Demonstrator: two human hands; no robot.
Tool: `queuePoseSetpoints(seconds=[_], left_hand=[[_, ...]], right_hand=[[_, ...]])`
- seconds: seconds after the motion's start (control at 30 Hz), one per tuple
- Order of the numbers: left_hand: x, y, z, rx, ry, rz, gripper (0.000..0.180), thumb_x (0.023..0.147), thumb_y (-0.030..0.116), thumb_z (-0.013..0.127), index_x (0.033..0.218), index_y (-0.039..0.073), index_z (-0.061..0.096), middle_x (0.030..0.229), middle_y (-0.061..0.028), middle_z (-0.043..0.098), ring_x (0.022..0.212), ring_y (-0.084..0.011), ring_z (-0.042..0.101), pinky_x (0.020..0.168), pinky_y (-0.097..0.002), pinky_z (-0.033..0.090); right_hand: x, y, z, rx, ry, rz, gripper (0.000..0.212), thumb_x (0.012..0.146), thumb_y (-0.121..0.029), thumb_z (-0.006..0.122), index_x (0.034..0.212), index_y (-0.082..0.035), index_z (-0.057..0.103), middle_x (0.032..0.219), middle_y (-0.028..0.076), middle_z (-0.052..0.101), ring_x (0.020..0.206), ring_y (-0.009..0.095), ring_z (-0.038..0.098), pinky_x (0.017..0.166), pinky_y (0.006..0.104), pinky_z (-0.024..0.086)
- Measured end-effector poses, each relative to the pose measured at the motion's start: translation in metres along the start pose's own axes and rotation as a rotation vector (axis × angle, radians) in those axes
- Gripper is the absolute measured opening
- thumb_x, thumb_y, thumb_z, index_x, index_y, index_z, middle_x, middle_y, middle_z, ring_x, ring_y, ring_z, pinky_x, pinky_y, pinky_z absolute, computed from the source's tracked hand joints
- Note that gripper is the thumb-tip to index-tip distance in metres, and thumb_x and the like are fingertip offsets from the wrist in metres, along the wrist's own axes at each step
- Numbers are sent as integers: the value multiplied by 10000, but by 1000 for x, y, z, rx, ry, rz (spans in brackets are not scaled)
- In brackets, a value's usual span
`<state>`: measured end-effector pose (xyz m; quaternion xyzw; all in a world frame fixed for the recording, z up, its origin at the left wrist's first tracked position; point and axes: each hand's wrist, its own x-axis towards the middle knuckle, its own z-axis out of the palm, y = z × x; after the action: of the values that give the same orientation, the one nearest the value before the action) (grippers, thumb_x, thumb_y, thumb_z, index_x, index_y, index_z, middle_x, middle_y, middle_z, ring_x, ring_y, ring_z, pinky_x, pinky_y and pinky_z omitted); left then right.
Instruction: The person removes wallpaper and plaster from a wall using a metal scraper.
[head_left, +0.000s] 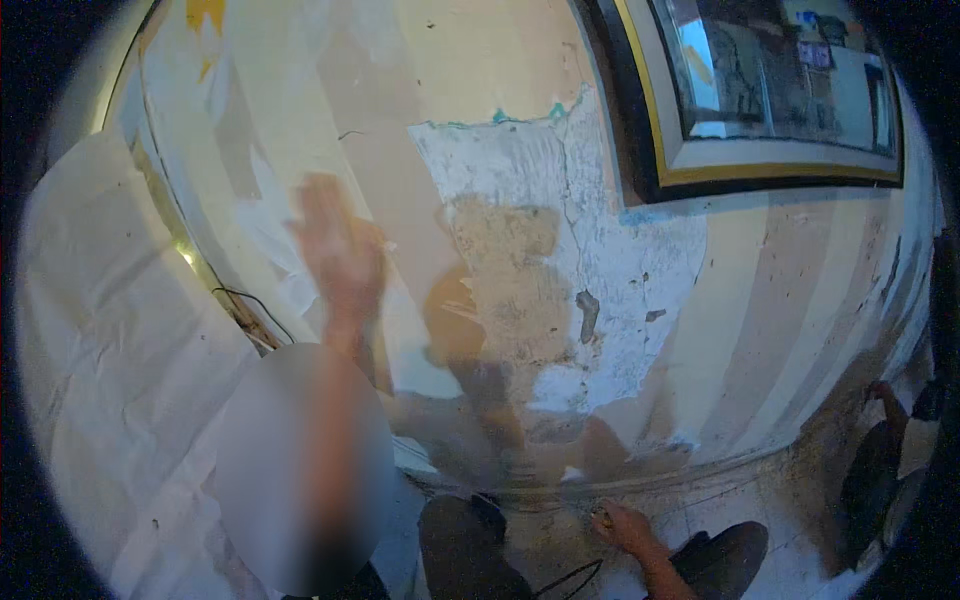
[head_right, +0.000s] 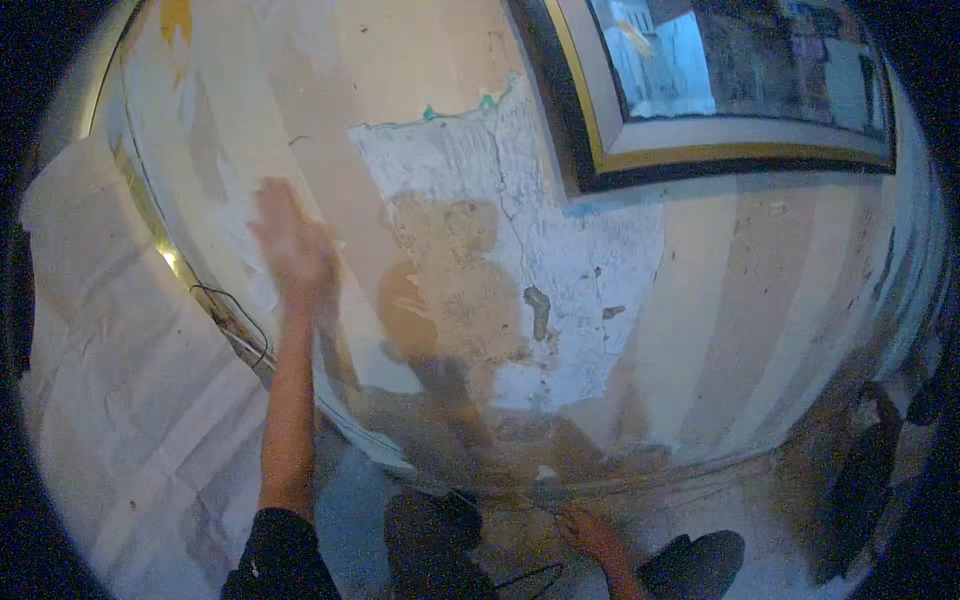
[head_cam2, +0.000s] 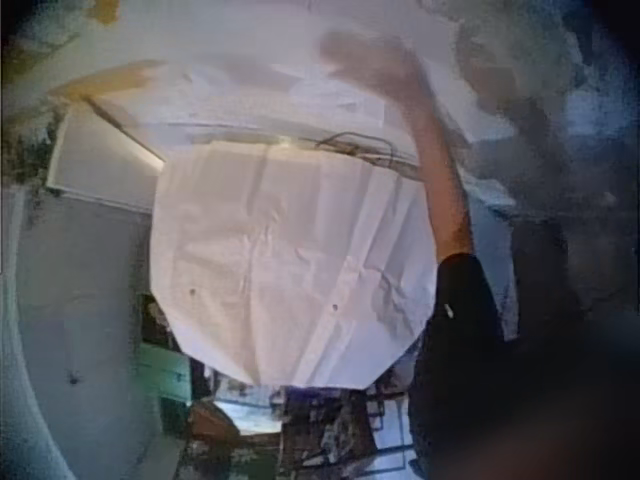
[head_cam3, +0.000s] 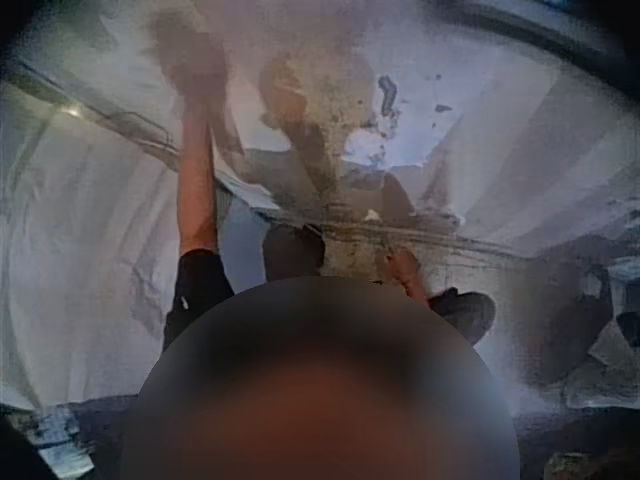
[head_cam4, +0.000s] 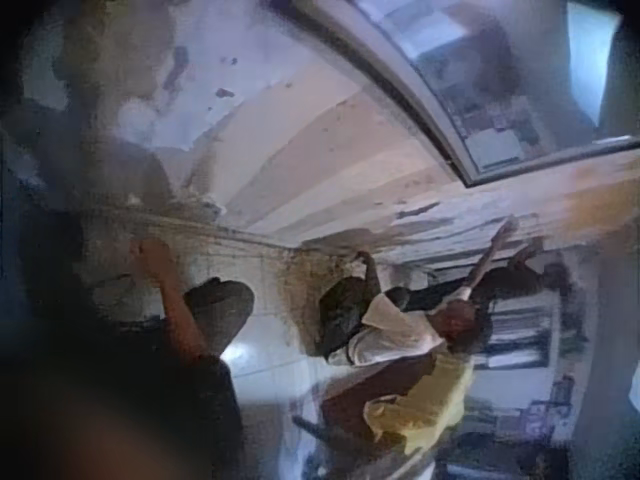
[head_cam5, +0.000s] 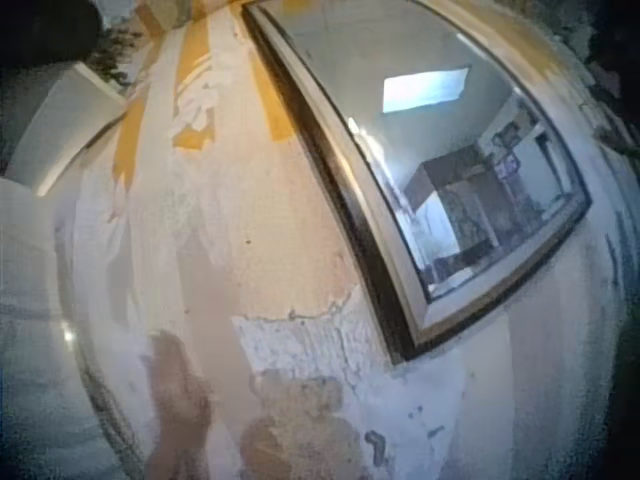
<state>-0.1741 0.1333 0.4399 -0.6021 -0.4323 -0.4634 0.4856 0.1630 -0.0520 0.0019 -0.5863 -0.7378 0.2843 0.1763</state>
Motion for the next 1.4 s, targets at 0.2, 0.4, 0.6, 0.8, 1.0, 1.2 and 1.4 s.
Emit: queuePoseSetpoints(seconds=[0.2,0.4,0.6,0.8,1.0,1.2,1.4], left_hand=[[-43,29,25,-131,-195,74,659,846,240,536,1429,-14,364,1520,-243,262,1405,-395,247,1152,-559,57],[-355,191,20,-654,-2100,559,469,827,328,615,1218,68,605,1289,-170,567,1204,-347,522,999,-488,419],[-511,251,-27,-1265,-1819,398,502,821,335,629,1241,67,561,1181,-164,600,1094,-334,570,891,-494,460],[-514,260,-25,-1320,-1573,290,542,816,341,643,1265,66,517,1073,-158,634,984,-320,618,782,-500,502],[-542,251,1,-1122,-1848,344,545,816,343,663,1278,100,510,843,-182,666,840,-370,657,719,-487,511],[-563,261,5,-1405,-1685,486,540,890,303,609,1363,91,458,1181,-202,603,1078,-373,585,896,-469,467],[-526,264,-5,-1637,-1730,374,515,938,295,555,1395,91,432,1377,-186,477,1250,-358,468,1026,-454,385]], right_hand=[[8,-1,21,-13,-173,-177,415,876,-354,615,1218,-126,557,972,194,674,900,399,643,804,489,501],[12,43,41,-24,-175,-15,319,866,-297,597,1096,-77,620,1002,201,673,930,387,646,810,478,504],[-1,100,52,-180,-344,195,297,842,-238,574,1063,-49,634,993,207,676,939,376,653,801,460,511],[1,72,36,-95,-395,-52,328,877,-299,620,1099,-58,632,1001,187,682,934,363,653,819,456,511],[13,16,-11,193,-82,133,272,878,-261,669,1044,-45,657,804,119,683,778,223,673,706,376,524],[1,-13,-29,503,120,191,254,877,-247,686,878,8,687,715,63,626,690,137,594,625,326,478],[5,1,-6,530,198,154,250,899,-231,653,840,11,676,764,83,645,708,153,605,673,321,483]])
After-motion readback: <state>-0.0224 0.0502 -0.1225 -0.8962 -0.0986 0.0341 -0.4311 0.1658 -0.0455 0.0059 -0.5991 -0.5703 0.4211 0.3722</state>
